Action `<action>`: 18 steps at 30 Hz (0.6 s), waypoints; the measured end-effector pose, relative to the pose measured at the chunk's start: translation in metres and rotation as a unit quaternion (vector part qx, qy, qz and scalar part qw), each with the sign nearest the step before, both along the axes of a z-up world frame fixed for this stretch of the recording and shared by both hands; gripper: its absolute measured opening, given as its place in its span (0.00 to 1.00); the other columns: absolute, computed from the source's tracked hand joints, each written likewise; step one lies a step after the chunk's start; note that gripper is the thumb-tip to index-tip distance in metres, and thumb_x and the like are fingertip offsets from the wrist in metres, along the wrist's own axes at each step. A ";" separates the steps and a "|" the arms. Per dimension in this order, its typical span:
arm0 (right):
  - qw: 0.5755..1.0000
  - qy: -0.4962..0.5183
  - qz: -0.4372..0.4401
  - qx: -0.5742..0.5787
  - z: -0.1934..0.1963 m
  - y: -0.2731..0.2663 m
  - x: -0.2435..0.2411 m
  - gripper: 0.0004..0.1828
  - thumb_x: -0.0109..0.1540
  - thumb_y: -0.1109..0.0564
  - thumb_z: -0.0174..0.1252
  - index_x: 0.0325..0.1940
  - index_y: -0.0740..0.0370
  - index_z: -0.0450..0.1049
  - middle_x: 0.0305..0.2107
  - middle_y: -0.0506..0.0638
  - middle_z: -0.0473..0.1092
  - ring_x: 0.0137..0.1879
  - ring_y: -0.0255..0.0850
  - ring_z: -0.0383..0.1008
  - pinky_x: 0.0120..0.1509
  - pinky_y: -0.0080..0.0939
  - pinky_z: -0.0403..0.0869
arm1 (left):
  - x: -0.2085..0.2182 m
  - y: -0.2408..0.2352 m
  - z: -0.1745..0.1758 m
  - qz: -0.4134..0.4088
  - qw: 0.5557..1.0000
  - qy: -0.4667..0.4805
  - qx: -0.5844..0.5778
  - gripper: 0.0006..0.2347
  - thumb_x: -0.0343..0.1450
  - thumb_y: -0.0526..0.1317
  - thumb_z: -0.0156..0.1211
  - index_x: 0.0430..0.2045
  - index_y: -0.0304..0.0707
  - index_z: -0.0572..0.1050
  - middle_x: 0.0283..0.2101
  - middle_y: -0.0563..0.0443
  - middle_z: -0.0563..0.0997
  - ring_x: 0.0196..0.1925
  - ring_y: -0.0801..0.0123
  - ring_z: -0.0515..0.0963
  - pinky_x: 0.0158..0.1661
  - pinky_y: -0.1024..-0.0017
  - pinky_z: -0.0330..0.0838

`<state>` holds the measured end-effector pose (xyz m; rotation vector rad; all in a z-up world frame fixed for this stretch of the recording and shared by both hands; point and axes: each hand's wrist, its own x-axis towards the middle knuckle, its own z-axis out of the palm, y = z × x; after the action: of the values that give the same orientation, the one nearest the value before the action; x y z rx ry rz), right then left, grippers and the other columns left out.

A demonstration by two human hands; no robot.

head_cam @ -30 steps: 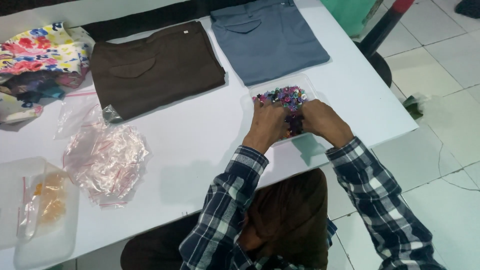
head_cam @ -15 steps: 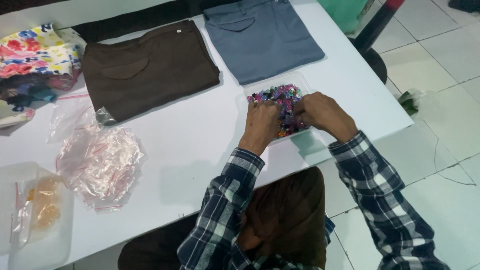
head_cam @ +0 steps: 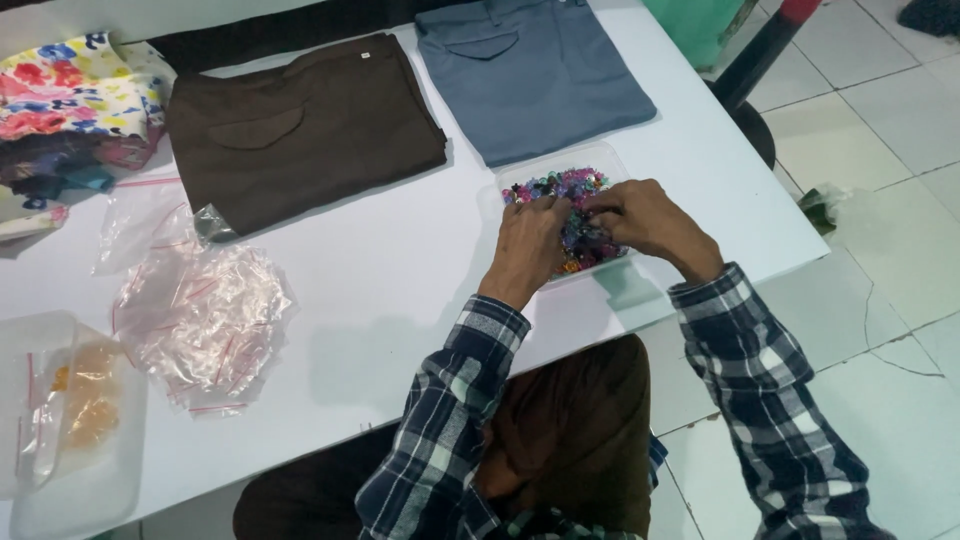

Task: Sorting and packaging small plastic buttons into transparent plastic bags at a workstation.

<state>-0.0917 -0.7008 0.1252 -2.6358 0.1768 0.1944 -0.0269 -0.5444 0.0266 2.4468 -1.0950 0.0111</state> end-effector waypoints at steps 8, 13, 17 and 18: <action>0.996 -0.039 -0.031 0.076 -0.021 -0.011 -0.005 0.14 0.60 0.58 0.65 0.50 0.56 0.83 0.42 0.65 0.78 0.53 0.63 0.77 0.53 0.58 0.75 | -0.006 0.000 0.006 -0.008 0.994 0.053 -0.100 0.19 0.67 0.31 0.64 0.52 0.46 0.72 0.46 0.48 0.83 0.55 0.55 0.81 0.66 0.49 0.59; 0.994 -0.101 -0.034 0.012 -0.029 -0.009 0.004 0.15 0.65 0.58 0.60 0.56 0.58 0.81 0.42 0.66 0.78 0.50 0.62 0.78 0.50 0.55 0.76 | -0.003 0.006 0.003 -0.002 0.987 0.030 -0.159 0.17 0.69 0.28 0.60 0.52 0.46 0.71 0.47 0.48 0.82 0.55 0.55 0.80 0.64 0.51 0.62; 0.994 -0.048 0.039 -0.091 -0.029 0.004 0.004 0.12 0.61 0.61 0.59 0.48 0.59 0.82 0.35 0.62 0.79 0.45 0.61 0.80 0.47 0.55 0.78 | -0.003 0.008 0.006 0.019 0.993 -0.026 -0.110 0.19 0.64 0.28 0.65 0.49 0.45 0.73 0.47 0.49 0.81 0.53 0.59 0.81 0.65 0.52 0.58; 0.994 -0.014 0.054 -0.097 -0.036 0.006 0.004 0.13 0.59 0.61 0.58 0.45 0.57 0.83 0.34 0.60 0.79 0.45 0.61 0.79 0.47 0.56 0.78 | -0.006 0.010 0.008 0.033 0.994 -0.049 -0.096 0.18 0.65 0.28 0.62 0.48 0.45 0.73 0.44 0.51 0.81 0.50 0.62 0.82 0.65 0.54 0.59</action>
<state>-0.0874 -0.6945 0.0891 -2.8425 0.0462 0.1854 -0.0332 -0.5347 0.0350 2.3279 -1.0041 0.2473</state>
